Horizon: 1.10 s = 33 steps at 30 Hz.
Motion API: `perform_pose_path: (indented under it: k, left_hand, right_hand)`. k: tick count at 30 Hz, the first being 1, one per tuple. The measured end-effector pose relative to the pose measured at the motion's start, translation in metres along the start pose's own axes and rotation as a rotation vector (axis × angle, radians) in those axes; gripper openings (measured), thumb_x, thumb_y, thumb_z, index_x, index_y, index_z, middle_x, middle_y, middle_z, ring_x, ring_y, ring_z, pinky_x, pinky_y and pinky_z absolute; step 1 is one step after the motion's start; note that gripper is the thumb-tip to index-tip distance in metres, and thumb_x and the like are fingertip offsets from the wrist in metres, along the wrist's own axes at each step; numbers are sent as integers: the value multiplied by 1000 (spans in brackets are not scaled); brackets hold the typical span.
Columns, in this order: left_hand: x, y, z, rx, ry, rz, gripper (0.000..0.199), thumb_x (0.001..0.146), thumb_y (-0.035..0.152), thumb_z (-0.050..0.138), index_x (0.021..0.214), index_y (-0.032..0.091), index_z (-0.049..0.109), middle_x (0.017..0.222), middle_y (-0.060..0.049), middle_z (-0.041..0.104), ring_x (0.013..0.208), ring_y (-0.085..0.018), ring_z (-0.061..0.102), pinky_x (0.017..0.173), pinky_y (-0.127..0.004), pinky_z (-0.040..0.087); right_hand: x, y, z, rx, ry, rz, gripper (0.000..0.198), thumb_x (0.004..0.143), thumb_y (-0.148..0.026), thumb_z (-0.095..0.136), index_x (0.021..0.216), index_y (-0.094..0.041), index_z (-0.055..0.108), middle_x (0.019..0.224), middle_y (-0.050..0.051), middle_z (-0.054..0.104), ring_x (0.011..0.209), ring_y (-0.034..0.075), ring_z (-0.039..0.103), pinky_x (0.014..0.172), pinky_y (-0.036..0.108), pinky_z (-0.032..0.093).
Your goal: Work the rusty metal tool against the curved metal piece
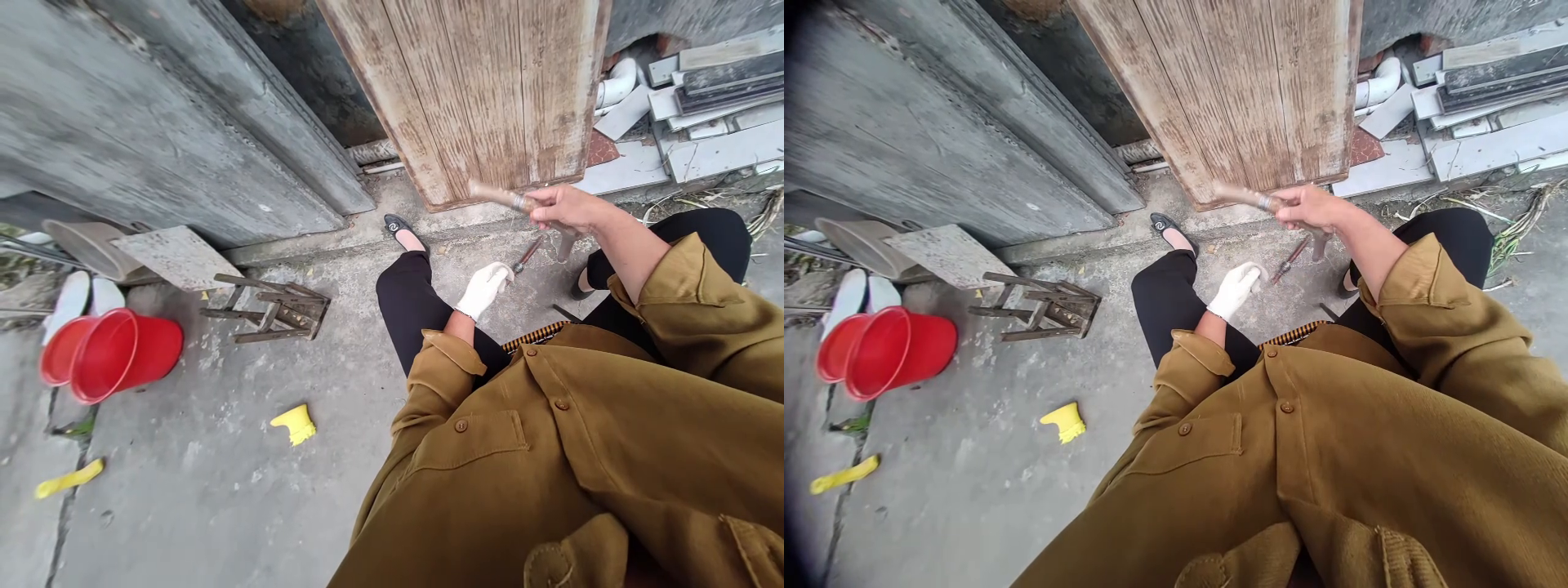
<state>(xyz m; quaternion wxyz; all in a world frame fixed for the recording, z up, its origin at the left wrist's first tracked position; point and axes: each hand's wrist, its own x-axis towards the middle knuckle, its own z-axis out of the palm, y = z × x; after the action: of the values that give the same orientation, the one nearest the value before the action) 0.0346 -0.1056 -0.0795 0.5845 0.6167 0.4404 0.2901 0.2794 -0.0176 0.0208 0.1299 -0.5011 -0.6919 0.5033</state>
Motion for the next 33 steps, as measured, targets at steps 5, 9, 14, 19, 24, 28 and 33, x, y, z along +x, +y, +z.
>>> perform_pose_path:
  k: [5,9,14,19,24,28,33]
  left_hand:
    - [-5,6,7,-15,-105,30,32,95,43,50,85,16,65,67,1,53,59,-10,47,61,-24,40]
    - [-5,4,-1,53,101,59,27,96,36,51,82,17,63,72,0,57,60,-10,47,61,-24,40]
    - [-1,-3,-12,68,275,11,26,97,33,50,78,17,59,64,1,50,58,-11,46,60,-25,38]
    - [4,-7,-12,65,275,-41,29,97,34,50,75,17,58,63,1,49,58,-11,45,60,-24,39]
    - [3,3,-5,101,193,-107,30,97,39,53,77,17,58,70,-2,58,69,-13,54,70,-28,45]
    - [-3,14,4,118,115,-128,32,97,44,53,85,17,63,68,-4,62,67,-14,52,69,-30,45]
    - [-9,18,7,161,30,-124,31,93,49,57,84,22,67,71,-5,66,69,-17,54,71,-33,46]
  right_hand:
    - [16,23,9,-384,89,212,48,86,-29,66,134,-24,65,102,5,71,92,23,63,85,34,47]
    - [16,29,26,-511,-539,298,38,73,-29,77,110,-21,77,92,6,71,82,20,64,81,34,48]
    - [8,15,29,-163,-917,115,69,71,-47,79,131,-17,66,92,2,70,74,12,61,74,24,48]
    - [6,11,15,-124,-809,46,72,74,-51,77,137,-19,62,107,4,71,84,13,63,78,23,48]
    - [4,11,11,-49,-653,-20,68,78,-41,75,141,-21,59,97,3,71,77,13,60,77,26,49]
    - [11,9,18,4,-129,26,59,92,-32,58,150,-23,49,102,4,70,79,14,60,78,29,49]
    - [23,21,26,-496,-106,265,48,85,-27,67,133,-23,67,106,9,71,87,23,63,78,33,47]
